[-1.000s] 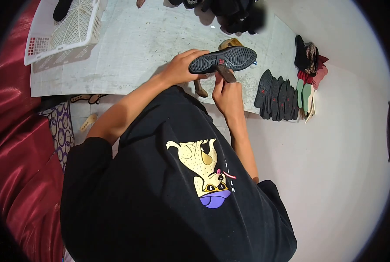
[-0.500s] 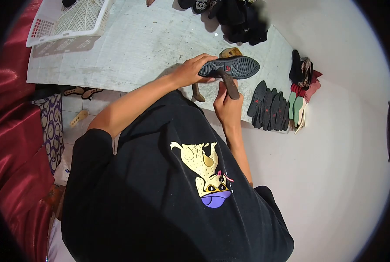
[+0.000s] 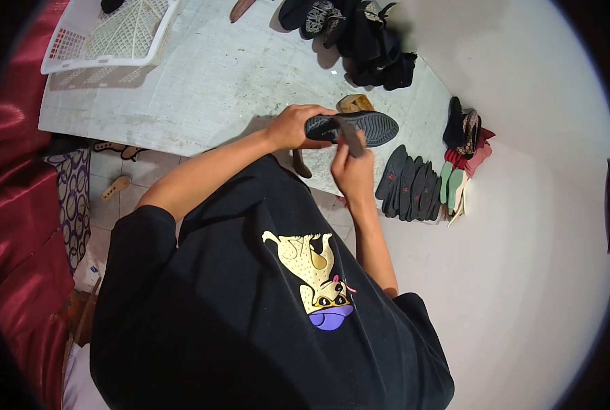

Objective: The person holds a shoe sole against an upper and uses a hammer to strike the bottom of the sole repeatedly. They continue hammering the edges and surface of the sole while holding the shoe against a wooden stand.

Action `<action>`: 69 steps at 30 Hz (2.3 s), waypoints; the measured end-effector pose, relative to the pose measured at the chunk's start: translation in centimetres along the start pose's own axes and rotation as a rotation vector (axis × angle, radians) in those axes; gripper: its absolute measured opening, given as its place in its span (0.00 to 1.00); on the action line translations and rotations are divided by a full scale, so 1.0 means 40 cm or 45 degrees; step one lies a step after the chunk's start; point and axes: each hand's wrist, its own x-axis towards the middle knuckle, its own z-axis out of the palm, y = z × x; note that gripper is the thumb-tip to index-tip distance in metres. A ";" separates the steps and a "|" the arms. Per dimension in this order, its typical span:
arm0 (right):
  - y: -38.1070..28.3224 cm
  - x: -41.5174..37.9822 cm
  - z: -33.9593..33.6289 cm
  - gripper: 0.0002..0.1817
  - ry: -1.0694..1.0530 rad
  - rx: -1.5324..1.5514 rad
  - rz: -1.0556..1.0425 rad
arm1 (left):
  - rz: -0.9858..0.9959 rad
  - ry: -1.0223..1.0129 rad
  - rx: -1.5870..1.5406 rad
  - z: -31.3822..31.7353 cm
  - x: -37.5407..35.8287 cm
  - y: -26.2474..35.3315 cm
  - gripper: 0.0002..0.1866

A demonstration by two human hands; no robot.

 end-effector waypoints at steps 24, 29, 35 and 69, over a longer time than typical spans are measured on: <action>-0.033 -0.045 0.008 0.08 -0.070 -0.010 0.155 | -0.105 0.013 -0.120 0.012 -0.012 -0.016 0.45; -0.043 -0.059 0.029 0.08 -0.049 0.034 0.166 | -0.126 -0.010 -0.168 0.009 -0.019 -0.021 0.46; -0.070 -0.053 0.030 0.07 -0.044 0.006 0.073 | -0.110 0.044 -0.149 0.007 -0.016 -0.016 0.43; -0.061 -0.018 0.054 0.12 -0.164 0.016 0.207 | -0.102 0.027 -0.236 0.009 -0.020 0.004 0.39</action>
